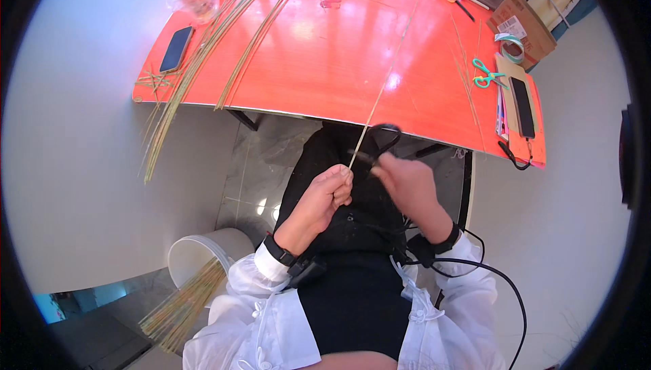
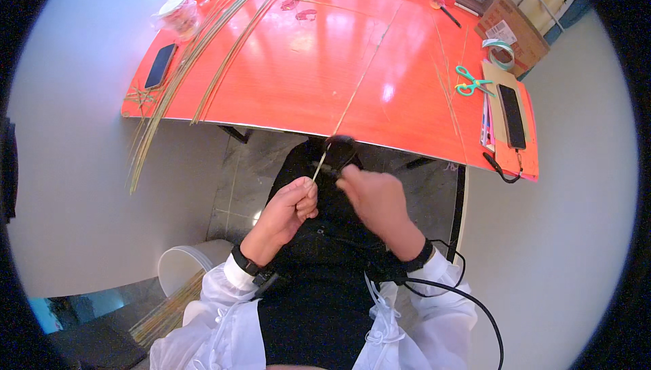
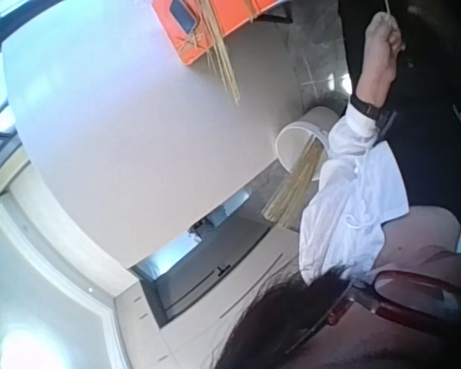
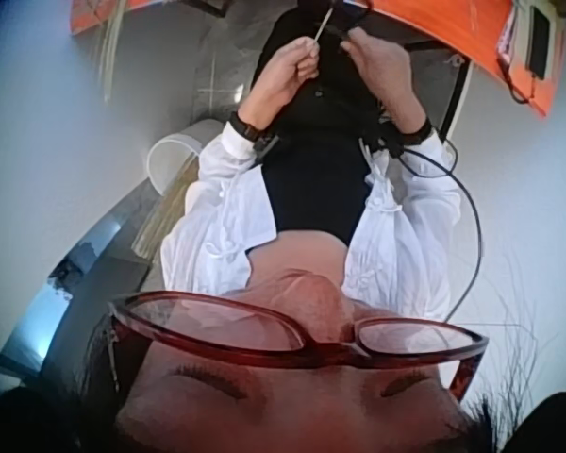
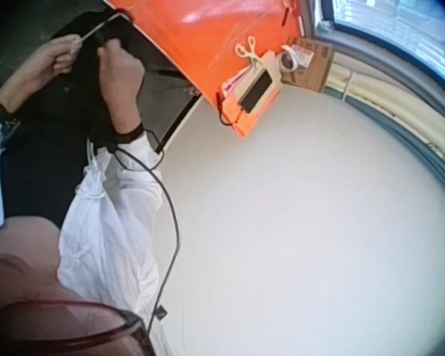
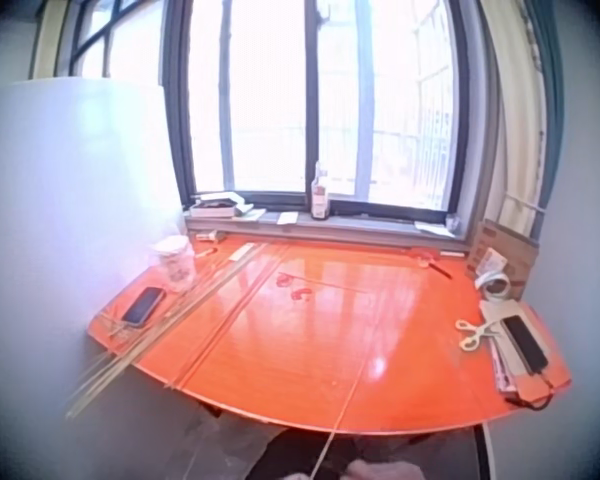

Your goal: Stripping outer layers from long bamboo strands using a blade tool.

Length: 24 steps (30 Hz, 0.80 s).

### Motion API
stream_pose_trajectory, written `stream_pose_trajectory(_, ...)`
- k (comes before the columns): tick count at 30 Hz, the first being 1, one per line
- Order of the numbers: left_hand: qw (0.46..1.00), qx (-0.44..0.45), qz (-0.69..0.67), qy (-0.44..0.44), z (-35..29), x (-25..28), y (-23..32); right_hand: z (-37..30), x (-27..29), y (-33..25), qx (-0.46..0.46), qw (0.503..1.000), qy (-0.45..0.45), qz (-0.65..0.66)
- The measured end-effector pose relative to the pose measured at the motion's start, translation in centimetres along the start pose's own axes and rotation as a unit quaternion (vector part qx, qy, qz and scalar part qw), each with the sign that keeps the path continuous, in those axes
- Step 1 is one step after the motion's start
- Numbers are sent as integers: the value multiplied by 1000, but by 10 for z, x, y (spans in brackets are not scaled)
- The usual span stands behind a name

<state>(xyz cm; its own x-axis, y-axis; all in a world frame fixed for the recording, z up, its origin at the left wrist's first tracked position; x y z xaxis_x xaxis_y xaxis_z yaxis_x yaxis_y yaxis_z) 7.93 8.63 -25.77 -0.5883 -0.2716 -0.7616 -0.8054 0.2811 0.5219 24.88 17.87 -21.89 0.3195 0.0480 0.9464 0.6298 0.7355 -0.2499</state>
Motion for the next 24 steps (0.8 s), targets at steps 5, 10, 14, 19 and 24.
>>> stream_pose_trajectory(5, 1000, 4, -6, -1, 0, 3, -2, 5, -1, 9, -22, 1000, -7, -5)
stream_pose_trajectory(10, 1000, 3, -14, 3, 1, 3, 1, -1, 3, -4, 5, 1000, -19, 16)
stream_pose_trajectory(14, 1000, -6, 1, 11, 0, -1, 2, 9, 1, 10, -46, 999, -4, 8)
stream_pose_trajectory(19, 1000, -1, 3, 11, 0, 3, 2, 0, 3, -4, 9, 999, -45, 18)
stream_pose_trajectory(24, 1000, -8, 10, 10, 1, 1, 4, 6, 3, 2, -14, 1000, -4, 6)
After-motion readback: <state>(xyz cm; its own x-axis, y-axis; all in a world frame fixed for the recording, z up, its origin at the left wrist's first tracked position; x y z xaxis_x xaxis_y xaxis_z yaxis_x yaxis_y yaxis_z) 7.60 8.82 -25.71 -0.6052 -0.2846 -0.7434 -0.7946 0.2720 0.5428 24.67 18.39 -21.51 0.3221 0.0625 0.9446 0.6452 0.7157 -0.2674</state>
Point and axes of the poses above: each hand's wrist, its own z-axis towards the middle knuckle, its own x-axis out of the back of the hand, y = z × x, the point moved 1 cm from there along z, towards the middle knuckle, and after that the axes turned 8 degrees about -z, right-handed, at the moved point
